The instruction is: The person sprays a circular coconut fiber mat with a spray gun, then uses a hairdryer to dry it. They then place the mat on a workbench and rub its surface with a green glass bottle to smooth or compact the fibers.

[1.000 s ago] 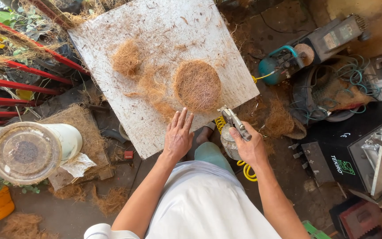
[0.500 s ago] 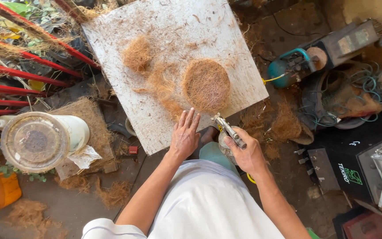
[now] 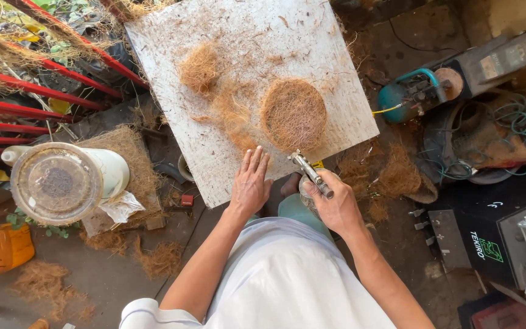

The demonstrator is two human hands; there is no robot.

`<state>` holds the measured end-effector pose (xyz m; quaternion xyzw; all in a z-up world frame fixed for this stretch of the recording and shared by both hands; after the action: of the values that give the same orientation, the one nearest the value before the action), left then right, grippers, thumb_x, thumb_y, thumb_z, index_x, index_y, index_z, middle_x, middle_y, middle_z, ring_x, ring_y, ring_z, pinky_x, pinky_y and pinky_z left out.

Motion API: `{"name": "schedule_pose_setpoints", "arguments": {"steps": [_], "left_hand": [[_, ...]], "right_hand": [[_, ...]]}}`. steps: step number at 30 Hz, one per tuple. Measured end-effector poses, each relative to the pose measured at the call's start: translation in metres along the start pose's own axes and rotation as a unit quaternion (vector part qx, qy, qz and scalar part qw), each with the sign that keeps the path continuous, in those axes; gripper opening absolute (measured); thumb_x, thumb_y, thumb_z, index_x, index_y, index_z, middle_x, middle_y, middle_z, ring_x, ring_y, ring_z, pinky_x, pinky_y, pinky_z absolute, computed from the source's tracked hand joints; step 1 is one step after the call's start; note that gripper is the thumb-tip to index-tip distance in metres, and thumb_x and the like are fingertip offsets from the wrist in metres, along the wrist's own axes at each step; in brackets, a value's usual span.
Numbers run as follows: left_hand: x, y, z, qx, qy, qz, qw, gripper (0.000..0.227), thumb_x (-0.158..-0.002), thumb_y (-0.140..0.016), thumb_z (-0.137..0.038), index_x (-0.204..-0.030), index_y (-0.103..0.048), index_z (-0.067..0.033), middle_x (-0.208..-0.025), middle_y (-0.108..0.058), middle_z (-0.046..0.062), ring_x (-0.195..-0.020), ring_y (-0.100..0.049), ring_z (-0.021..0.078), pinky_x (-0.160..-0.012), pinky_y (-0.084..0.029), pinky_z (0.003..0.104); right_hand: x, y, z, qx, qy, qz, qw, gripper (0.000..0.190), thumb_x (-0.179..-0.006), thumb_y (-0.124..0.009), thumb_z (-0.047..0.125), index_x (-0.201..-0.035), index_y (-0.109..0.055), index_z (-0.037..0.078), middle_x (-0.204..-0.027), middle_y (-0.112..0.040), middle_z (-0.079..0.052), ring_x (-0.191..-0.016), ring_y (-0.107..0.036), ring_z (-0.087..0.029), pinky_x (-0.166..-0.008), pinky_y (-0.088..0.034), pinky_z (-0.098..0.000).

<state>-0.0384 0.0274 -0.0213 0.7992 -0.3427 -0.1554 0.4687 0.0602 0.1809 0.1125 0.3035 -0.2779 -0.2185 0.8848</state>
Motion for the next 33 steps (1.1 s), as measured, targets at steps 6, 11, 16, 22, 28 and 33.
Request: {"name": "schedule_pose_setpoints", "arguments": {"steps": [6,11,16,22,28,33], "left_hand": [[0.009,0.003,0.018,0.016,0.037,0.008,0.999,0.068,-0.083,-0.071,-0.027,-0.145,-0.049,-0.0086,-0.158,-0.037,0.012,-0.145,-0.033,0.0364,-0.102,-0.046,0.049],[0.014,0.009,0.027,0.022,0.057,0.012,0.998,0.066,-0.083,-0.071,-0.028,-0.143,-0.05,-0.0089,-0.158,-0.037,0.011,-0.145,-0.034,0.036,-0.101,-0.047,0.05],[0.019,0.011,0.032,0.031,0.077,0.027,0.996,0.066,-0.084,-0.07,-0.028,-0.144,-0.049,-0.0103,-0.16,-0.034,0.009,-0.145,-0.032,0.0355,-0.103,-0.046,0.05],[0.022,0.01,0.036,0.029,0.081,0.034,0.996,0.066,-0.084,-0.07,-0.029,-0.145,-0.048,-0.0113,-0.159,-0.034,0.01,-0.145,-0.033,0.0354,-0.103,-0.046,0.05],[0.024,0.01,0.036,0.027,0.083,0.047,0.995,0.065,-0.085,-0.069,-0.029,-0.145,-0.048,-0.0117,-0.159,-0.034,0.01,-0.146,-0.031,0.0344,-0.103,-0.045,0.05],[0.025,0.008,0.037,0.042,0.089,0.057,0.993,0.064,-0.085,-0.069,-0.029,-0.144,-0.049,-0.0117,-0.159,-0.034,0.011,-0.146,-0.031,0.0348,-0.105,-0.044,0.051]], "right_hand": [[-0.013,0.001,-0.025,0.006,-0.026,-0.024,0.999,0.035,-0.092,-0.07,0.047,-0.095,-0.067,0.012,-0.063,-0.057,-0.015,-0.06,-0.057,-0.029,-0.059,-0.047,-0.044],[-0.024,0.016,-0.031,-0.001,-0.047,-0.044,0.998,0.034,-0.096,-0.068,0.044,-0.095,-0.067,0.01,-0.062,-0.055,-0.013,-0.059,-0.053,-0.027,-0.057,-0.047,-0.0395],[-0.034,0.03,-0.055,-0.006,-0.078,-0.074,0.994,0.038,-0.097,-0.069,0.048,-0.093,-0.067,0.01,-0.062,-0.057,-0.014,-0.062,-0.054,-0.027,-0.06,-0.047,-0.0415],[-0.037,0.047,-0.056,0.009,-0.086,-0.101,0.991,0.039,-0.098,-0.069,0.048,-0.093,-0.066,0.009,-0.065,-0.058,-0.016,-0.065,-0.056,-0.03,-0.062,-0.047,-0.0422],[-0.033,0.052,-0.061,0.007,-0.08,-0.121,0.989,0.042,-0.098,-0.069,0.047,-0.089,-0.064,0.007,-0.065,-0.057,-0.019,-0.066,-0.056,-0.032,-0.063,-0.046,-0.0428],[-0.018,0.04,-0.083,0.013,-0.096,-0.099,0.99,0.046,-0.096,-0.068,0.05,-0.09,-0.065,0.004,-0.066,-0.056,-0.02,-0.068,-0.056,-0.034,-0.065,-0.047,-0.0448]]}}
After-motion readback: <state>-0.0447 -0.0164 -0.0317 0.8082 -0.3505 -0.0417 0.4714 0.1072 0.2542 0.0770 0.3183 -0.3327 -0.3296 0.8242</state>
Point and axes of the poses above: each hand's wrist, its own x-axis away from the middle knuckle, its own y-axis out of the back of the hand, z = x × y, the point moved 6 cm from there along -x, towards the middle knuckle
